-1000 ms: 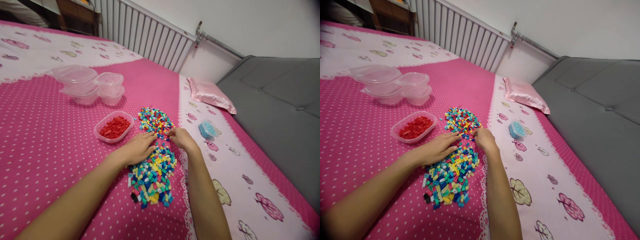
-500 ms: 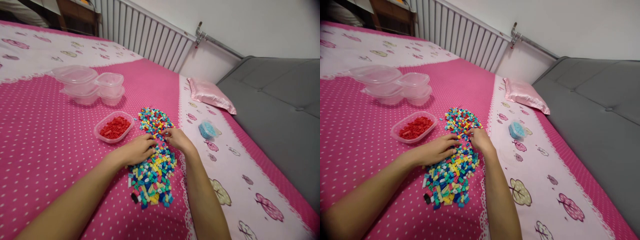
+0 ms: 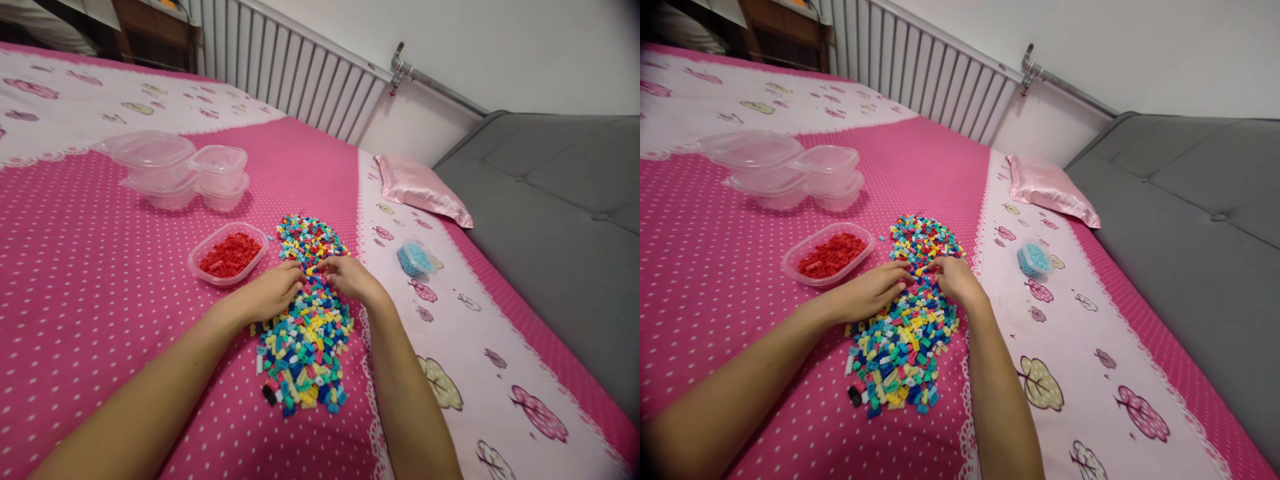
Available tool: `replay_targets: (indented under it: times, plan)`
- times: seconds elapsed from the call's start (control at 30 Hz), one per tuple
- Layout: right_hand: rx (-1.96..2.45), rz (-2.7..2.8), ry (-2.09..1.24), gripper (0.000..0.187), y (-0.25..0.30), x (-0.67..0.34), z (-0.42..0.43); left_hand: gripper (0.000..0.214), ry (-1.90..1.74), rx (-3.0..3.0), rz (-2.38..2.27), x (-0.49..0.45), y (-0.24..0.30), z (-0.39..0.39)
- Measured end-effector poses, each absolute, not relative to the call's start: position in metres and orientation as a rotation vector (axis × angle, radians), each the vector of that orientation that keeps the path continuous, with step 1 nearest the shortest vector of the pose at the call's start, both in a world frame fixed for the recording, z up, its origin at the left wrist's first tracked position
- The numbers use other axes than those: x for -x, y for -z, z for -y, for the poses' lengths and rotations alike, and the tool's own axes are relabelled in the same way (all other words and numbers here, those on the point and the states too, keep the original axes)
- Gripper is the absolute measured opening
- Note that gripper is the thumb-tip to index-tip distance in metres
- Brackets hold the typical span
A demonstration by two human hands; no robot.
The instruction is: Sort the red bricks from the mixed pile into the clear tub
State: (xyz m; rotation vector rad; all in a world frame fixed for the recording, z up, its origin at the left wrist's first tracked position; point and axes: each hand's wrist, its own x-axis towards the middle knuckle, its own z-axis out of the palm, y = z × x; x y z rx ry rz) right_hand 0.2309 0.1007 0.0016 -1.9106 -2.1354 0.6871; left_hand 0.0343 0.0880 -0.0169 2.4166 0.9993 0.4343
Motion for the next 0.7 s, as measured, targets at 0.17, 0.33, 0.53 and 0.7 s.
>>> replay_targets:
  times: [0.17,0.33,0.53,0.7]
  plan:
    - [1.934,2.17,-0.615,0.039,0.0007,-0.2222,-0.1015,0.031,-0.39,-2.435,-0.997,-0.0387,0.0161,-0.0887]
    - [1.925,2.166,-0.654,0.032,0.0004,-0.2202,-0.1011,0.028,-0.37,-2.442,-0.976,-0.0406,0.0163,-0.0895]
    - [1.904,2.086,-0.742,0.043,0.0056,-0.2267,-0.1032,0.028,-0.374,-2.435,-0.952,-0.0393,0.0162,-0.0915]
    - [1.914,2.092,-0.739,0.046,0.006,-0.2258,-0.1047,0.029,-0.376,-2.425,-0.947,-0.0394,0.0167,-0.0908]
